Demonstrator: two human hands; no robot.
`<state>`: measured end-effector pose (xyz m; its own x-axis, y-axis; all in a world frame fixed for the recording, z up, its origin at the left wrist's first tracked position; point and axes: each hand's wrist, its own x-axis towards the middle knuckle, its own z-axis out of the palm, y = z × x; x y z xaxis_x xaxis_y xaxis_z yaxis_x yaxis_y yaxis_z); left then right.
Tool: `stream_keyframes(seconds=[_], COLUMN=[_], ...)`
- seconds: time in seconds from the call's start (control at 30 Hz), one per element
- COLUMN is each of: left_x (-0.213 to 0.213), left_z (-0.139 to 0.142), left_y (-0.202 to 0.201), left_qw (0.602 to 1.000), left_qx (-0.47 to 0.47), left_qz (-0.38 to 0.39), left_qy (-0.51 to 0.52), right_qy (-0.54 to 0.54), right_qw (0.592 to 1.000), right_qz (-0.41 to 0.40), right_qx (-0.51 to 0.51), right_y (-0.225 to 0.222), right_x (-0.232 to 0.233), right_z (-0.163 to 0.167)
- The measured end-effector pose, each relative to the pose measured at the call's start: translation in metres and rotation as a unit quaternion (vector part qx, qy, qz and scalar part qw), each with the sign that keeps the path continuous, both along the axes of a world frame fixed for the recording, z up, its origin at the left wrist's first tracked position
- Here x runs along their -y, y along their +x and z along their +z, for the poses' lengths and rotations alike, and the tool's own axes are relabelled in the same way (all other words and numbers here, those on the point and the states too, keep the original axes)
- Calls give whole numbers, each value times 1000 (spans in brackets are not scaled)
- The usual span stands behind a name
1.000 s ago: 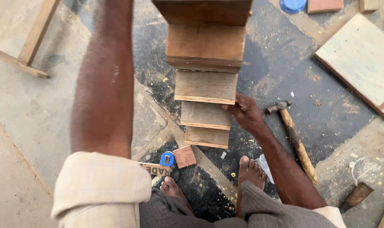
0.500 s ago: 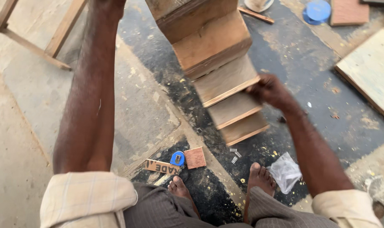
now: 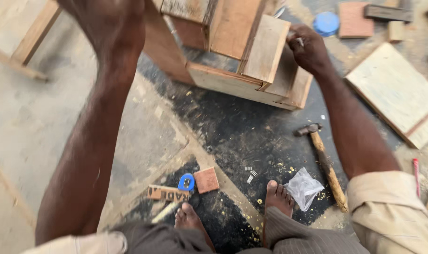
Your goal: The person sits on the floor of a workshop and hammers nails into a small step-shaped wooden shelf unit, holding the wood steady with one hand while striking with a hammer in the other. They reposition nails, hammer on different sides of the unit, and lift and turn the piece to work on other edges.
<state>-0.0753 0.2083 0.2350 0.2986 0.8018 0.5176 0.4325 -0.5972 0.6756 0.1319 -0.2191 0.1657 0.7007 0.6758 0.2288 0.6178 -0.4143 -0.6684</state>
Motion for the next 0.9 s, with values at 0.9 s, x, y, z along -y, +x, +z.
stream_keyframes(seconds=[0.9], left_x=[349], left_z=[-37], left_y=[-71], left_qw=[806], left_qx=[104], left_qz=[-226], left_qy=[-538], right_qy=[98], right_qw=[994], right_qz=[-47], right_qx=[25], right_y=[-293], right_x=[69], right_z=[-11])
